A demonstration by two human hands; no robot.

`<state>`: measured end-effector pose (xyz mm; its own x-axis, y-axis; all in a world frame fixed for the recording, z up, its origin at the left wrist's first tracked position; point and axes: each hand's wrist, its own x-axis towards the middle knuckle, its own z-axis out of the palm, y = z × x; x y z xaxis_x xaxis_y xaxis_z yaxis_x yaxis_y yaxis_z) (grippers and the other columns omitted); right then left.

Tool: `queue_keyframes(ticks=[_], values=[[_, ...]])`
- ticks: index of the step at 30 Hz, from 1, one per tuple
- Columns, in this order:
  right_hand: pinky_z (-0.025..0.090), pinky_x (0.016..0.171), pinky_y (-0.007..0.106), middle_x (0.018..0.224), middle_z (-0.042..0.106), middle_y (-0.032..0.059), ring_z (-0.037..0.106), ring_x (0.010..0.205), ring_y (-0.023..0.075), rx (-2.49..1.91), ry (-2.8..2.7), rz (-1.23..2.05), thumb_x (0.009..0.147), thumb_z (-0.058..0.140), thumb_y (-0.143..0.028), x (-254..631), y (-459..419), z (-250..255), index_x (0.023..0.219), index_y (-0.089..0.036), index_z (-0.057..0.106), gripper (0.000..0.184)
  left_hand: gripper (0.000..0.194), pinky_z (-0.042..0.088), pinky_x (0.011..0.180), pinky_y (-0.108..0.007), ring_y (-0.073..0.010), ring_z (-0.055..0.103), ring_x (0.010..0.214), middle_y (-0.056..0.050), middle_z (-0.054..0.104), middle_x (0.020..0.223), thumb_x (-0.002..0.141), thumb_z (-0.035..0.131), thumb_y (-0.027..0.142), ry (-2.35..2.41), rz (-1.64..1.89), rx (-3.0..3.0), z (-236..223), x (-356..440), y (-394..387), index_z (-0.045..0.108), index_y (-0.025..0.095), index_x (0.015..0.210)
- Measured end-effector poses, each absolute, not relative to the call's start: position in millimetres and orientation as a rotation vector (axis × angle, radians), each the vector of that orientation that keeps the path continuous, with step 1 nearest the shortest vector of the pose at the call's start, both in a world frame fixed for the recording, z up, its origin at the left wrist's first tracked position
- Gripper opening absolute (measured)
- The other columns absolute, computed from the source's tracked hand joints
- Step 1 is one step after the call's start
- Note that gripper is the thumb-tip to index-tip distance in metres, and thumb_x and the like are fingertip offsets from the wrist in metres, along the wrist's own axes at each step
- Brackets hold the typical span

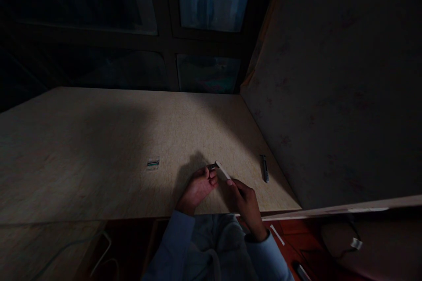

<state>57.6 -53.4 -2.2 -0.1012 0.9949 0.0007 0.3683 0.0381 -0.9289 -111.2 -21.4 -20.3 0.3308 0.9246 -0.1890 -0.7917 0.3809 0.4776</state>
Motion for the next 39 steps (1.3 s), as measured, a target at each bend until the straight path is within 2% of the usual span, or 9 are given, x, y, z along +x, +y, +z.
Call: queue_keyframes(ticks=[4, 7, 13, 20, 27, 33, 36, 39], values=[[0.040, 0.064, 0.026, 0.072, 0.064, 0.0038, 0.058, 0.072, 0.0186, -1.426, -1.567, 1.024, 0.094, 0.048, -0.056, 59.4, -55.2, -5.8, 0.093, -0.013, 0.074, 0.050, 0.022, 0.038, 0.064, -0.026, -0.0098, 0.042, 0.064, -0.001, 0.045, 0.073, 0.081, 0.073, 0.028, 0.496, 1.139, 0.316, -20.1, -111.4, -21.3, 0.068, 0.009, 0.091], [0.039, 0.063, 0.025, 0.072, 0.063, 0.0035, 0.056, 0.070, 0.0173, -1.389, -1.571, 1.040, 0.094, 0.049, -0.055, 59.5, -55.8, -6.7, 0.087, -0.013, 0.073, 0.048, 0.022, 0.038, 0.063, -0.026, -0.0100, 0.043, 0.065, -0.001, 0.047, 0.074, 0.078, 0.076, 0.029, 0.478, 1.172, 0.271, -20.1, -112.8, -21.3, 0.067, 0.011, 0.086], [0.036, 0.059, 0.024, 0.066, 0.054, 0.0016, 0.049, 0.065, 0.0147, -1.354, -1.465, 1.040, 0.094, 0.047, -0.056, 62.3, -51.1, -11.6, 0.080, -0.013, 0.068, 0.050, 0.033, 0.035, 0.061, -0.024, -0.0088, 0.040, 0.064, -0.001, 0.047, 0.073, 0.081, 0.074, 0.032, 0.532, 1.245, 0.182, -15.1, -116.1, -18.1, 0.068, 0.008, 0.102], [0.034, 0.059, 0.024, 0.065, 0.050, 0.0008, 0.046, 0.065, 0.0138, -1.303, -1.446, 1.095, 0.094, 0.046, -0.055, 60.7, -51.0, -14.0, 0.081, -0.013, 0.067, 0.049, 0.031, 0.037, 0.059, -0.025, -0.0095, 0.041, 0.060, 0.000, 0.044, 0.065, 0.081, 0.070, 0.036, 0.587, 1.296, 0.175, -10.8, -115.9, -17.4, 0.070, 0.007, 0.090], [0.033, 0.058, 0.024, 0.064, 0.048, -0.0002, 0.044, 0.063, 0.0133, -1.271, -1.447, 1.088, 0.095, 0.045, -0.054, 61.2, -51.6, -16.9, 0.082, -0.014, 0.066, 0.047, 0.034, 0.039, 0.060, -0.027, -0.0103, 0.046, 0.059, -0.002, 0.053, 0.062, 0.070, 0.077, 0.037, 0.680, 1.329, 0.418, -11.7, -108.8, -18.7, 0.073, 0.007, 0.086], [0.036, 0.061, 0.025, 0.071, 0.057, 0.0025, 0.048, 0.065, 0.0135, -1.217, -1.369, 1.143, 0.094, 0.046, -0.057, 65.0, -51.9, -14.1, 0.082, -0.013, 0.068, 0.050, 0.040, 0.040, 0.059, -0.025, -0.0106, 0.051, 0.061, -0.004, 0.063, 0.070, 0.067, 0.080, 0.038, 0.937, 1.460, 0.652, -7.8, -100.7, -24.0, 0.075, 0.010, 0.093], [0.032, 0.053, 0.024, 0.061, 0.047, -0.0005, 0.041, 0.057, 0.0116, -1.206, -1.259, 1.206, 0.091, 0.048, -0.062, 67.2, -51.2, -8.2, 0.078, -0.013, 0.066, 0.054, 0.039, 0.043, 0.063, -0.025, -0.0133, 0.057, 0.069, -0.005, 0.068, 0.078, 0.064, 0.082, 0.034, 1.151, 1.428, 0.819, -5.5, -94.4, -29.5, 0.075, 0.014, 0.096], [0.027, 0.047, 0.023, 0.055, 0.041, -0.0031, 0.036, 0.051, 0.0102, -1.207, -1.159, 1.291, 0.085, 0.052, -0.069, 69.1, -48.9, -1.5, 0.078, -0.014, 0.064, 0.057, 0.035, 0.044, 0.065, -0.026, -0.0141, 0.056, 0.068, -0.004, 0.068, 0.074, 0.063, 0.083, 0.030, 1.309, 1.388, 1.082, -5.1, -88.3, -34.9, 0.076, 0.016, 0.094]])
